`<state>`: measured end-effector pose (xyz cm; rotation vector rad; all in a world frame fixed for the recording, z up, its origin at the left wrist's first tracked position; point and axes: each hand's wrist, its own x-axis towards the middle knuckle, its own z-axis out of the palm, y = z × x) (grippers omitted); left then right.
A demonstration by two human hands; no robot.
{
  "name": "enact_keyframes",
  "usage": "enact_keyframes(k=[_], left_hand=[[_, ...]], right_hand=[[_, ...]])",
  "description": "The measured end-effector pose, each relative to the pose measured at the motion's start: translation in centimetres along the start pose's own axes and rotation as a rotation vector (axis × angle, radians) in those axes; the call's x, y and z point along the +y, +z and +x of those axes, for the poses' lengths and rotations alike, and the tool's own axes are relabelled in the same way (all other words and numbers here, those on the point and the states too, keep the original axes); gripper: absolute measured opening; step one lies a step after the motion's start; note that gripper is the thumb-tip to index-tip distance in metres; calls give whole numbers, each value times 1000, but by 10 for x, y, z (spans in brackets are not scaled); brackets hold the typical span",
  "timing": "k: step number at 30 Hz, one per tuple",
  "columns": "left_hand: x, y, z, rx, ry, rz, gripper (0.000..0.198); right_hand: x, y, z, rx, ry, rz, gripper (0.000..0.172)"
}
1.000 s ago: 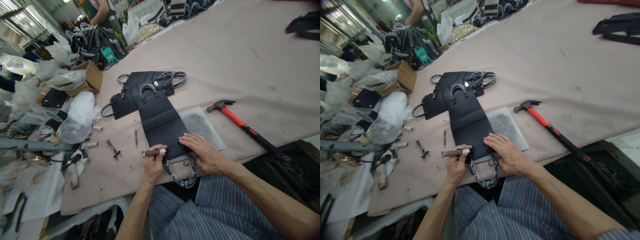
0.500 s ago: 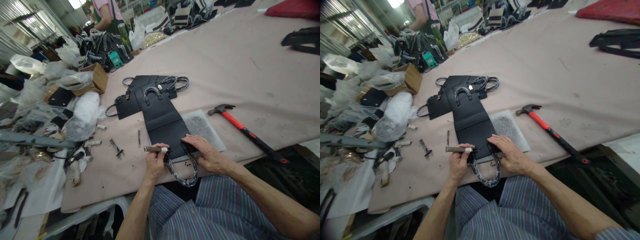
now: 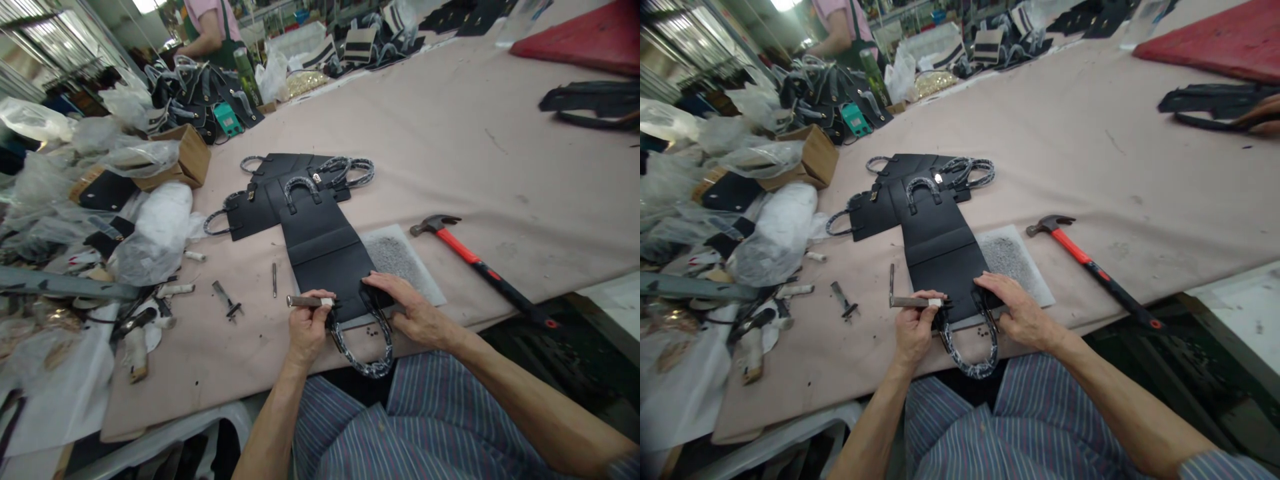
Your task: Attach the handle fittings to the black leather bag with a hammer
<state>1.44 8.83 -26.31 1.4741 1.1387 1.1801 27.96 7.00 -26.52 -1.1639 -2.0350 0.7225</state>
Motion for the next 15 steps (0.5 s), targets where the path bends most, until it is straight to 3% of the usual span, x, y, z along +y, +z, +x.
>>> enact_keyframes(k=[9, 15], left_hand=[[0, -1, -1, -1, 4, 14, 14], [4, 1, 1, 33, -41, -86, 16]], right_hand=[[-2, 1, -2, 38, 49, 40, 88], [-18, 5, -7, 82, 105, 69, 88]])
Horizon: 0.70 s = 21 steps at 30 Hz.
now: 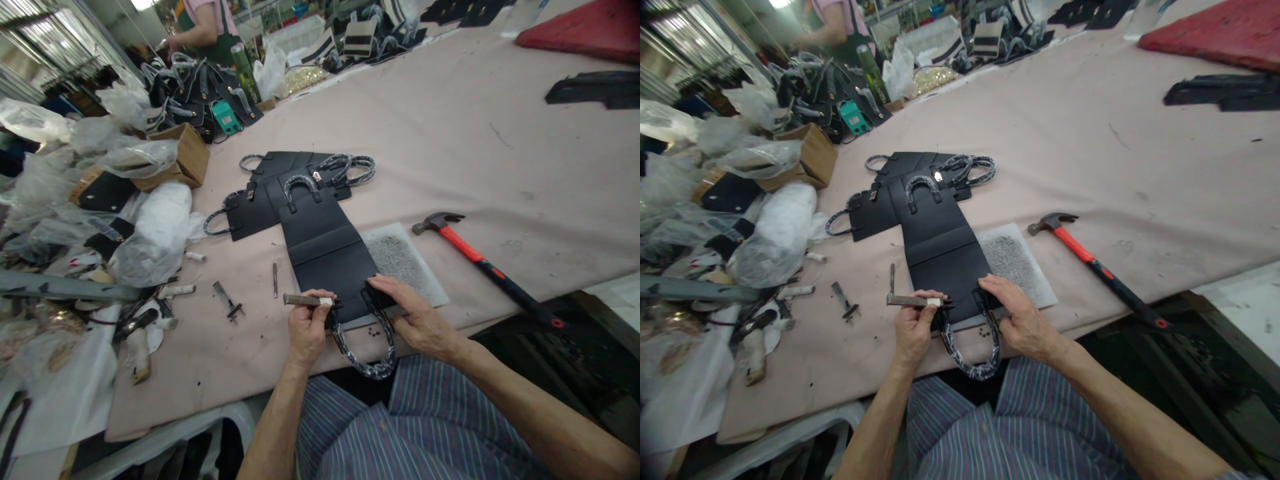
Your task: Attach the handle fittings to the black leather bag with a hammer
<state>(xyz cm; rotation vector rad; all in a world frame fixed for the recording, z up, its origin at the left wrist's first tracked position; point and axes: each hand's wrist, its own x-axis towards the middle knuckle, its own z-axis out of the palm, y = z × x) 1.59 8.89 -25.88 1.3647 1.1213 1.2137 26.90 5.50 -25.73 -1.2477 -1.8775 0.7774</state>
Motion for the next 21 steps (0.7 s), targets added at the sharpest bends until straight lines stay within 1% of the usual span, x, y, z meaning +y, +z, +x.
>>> enact_keyframes(k=[3, 6, 8, 10, 12, 15, 16, 17, 18, 19, 21], left_hand=[[5, 1, 0, 13, -16, -27, 14], [8, 1, -4, 15, -61, -92, 16], [8, 0, -9, 12, -90, -115, 17], [9, 0, -14, 15, -105, -114, 18], [9, 1, -17, 25, -107, -109, 18], [11, 2, -17, 39, -107, -108, 20], [12, 3, -16, 45, -110, -112, 20], [12, 4, -15, 50, -116, -118, 20], [13, 4, -14, 56, -124, -124, 21], [14, 5, -13, 61, -133, -125, 21], [17, 6, -10, 68, -153, -108, 21]], right_hand=[[-13, 3, -4, 34, 44, 76, 85], [-23, 6, -9, 103, 133, 208, 78], [-28, 8, -14, 184, 201, 336, 71], [-31, 12, -22, 293, 293, 487, 61], [-32, 17, -35, 434, 438, 594, 52], [-33, 28, -58, 699, 730, 660, 35], [-33, 32, -65, 745, 822, 715, 31], [-33, 37, -71, 751, 898, 805, 29], [-34, 41, -74, 720, 952, 921, 29], [-35, 45, -75, 664, 981, 1049, 29], [-37, 52, -71, 541, 970, 1287, 30]])
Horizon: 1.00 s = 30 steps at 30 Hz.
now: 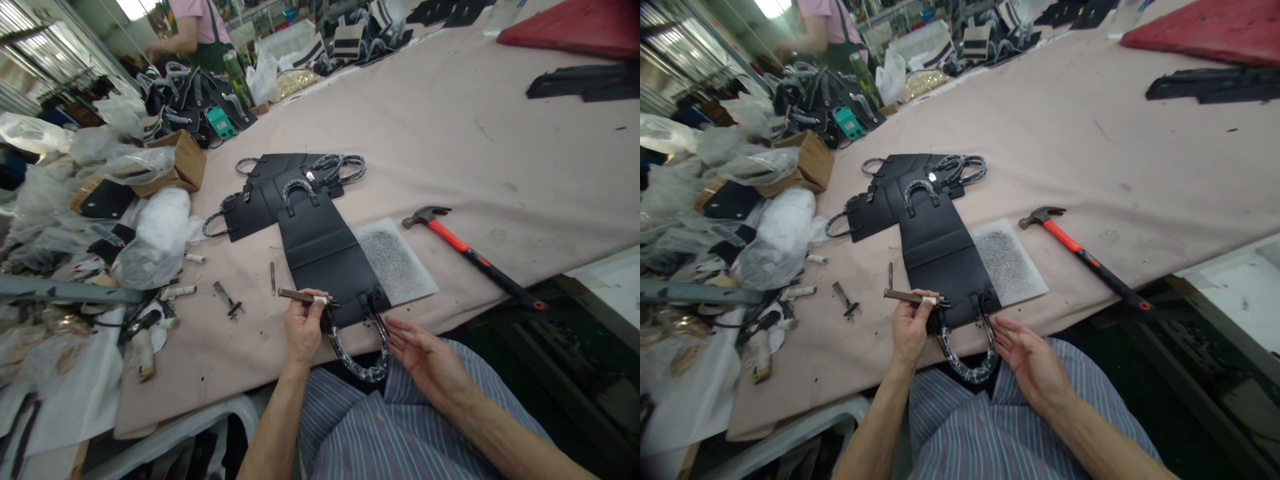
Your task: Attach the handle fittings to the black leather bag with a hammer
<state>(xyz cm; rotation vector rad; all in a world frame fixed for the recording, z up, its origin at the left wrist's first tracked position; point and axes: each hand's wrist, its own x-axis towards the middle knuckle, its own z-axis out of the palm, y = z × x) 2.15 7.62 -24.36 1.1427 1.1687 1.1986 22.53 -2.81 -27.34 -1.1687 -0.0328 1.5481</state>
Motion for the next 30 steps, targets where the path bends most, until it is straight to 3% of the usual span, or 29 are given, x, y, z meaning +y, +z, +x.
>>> enact_keyframes(k=[5, 8, 11, 14, 18, 22, 30], left_hand=[[8, 2, 2, 0, -20, 50, 19], [12, 2, 3, -5, -44, 36, 19], [18, 1, 7, 11, -85, -7, 23], [27, 1, 13, 28, -121, -74, 27], [37, 3, 19, 24, -171, -95, 32], [39, 4, 22, 13, -182, -78, 33], [38, 1, 25, 11, -148, -73, 32]], right_hand=[[12, 24, 8, -300, 206, 166, 36], [20, 29, 9, -384, 201, 190, 40], [24, 30, 8, -440, 156, 183, 32], [21, 39, 5, -444, 89, 146, 31], [17, 68, 7, -437, 22, 58, 37], [22, 90, 18, -304, -82, -119, 51], [24, 90, 26, -299, -118, -242, 53]])
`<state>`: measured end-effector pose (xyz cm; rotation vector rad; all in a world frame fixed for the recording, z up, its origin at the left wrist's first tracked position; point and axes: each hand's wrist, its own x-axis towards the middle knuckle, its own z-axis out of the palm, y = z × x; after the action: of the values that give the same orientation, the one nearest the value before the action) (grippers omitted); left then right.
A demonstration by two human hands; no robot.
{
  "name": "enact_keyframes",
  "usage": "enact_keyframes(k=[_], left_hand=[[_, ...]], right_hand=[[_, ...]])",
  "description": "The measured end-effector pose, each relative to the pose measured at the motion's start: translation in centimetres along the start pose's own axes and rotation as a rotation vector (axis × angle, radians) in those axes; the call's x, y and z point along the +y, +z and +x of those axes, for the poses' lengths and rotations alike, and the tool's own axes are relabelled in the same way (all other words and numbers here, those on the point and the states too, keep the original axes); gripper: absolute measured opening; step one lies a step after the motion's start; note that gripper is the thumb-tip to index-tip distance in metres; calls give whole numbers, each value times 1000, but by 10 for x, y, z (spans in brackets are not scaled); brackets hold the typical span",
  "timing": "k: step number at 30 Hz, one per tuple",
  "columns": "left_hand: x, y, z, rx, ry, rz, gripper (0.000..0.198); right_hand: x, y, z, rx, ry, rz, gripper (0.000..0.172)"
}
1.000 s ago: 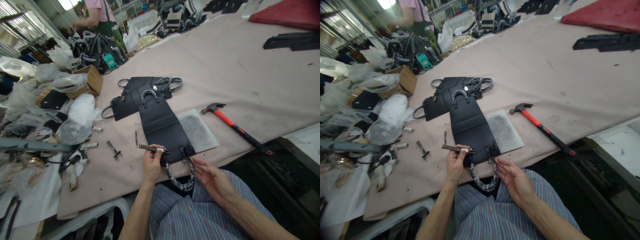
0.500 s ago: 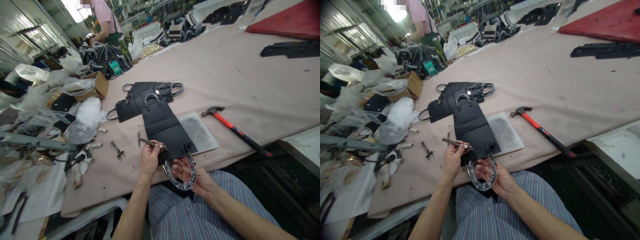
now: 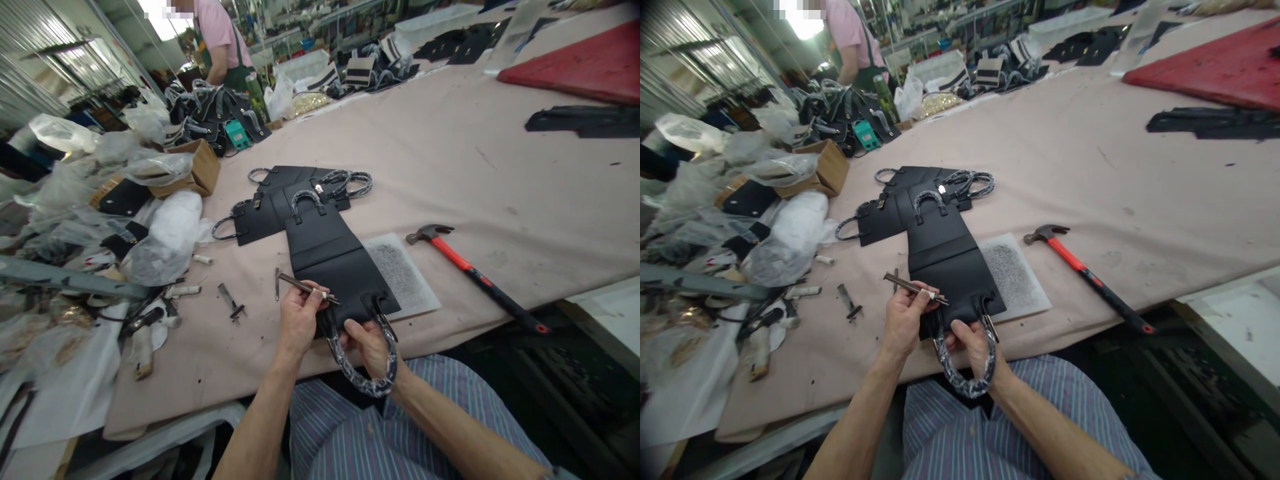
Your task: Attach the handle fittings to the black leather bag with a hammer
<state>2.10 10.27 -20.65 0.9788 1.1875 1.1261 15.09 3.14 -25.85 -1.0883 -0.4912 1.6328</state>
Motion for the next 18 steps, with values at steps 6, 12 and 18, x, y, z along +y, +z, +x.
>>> enact_keyframes(k=[6, 12, 18], left_hand=[[2, -1, 0, -24, -20, -22, 33], [2, -1, 2, -42, -54, -18, 38], [-6, -3, -7, -56, 161, -15, 29]], right_hand=[[-2, 0, 2, -6, -9, 0, 53], [-1, -1, 2, -8, 15, 26, 52], [-1, 0, 4, -25, 38, 56, 53]])
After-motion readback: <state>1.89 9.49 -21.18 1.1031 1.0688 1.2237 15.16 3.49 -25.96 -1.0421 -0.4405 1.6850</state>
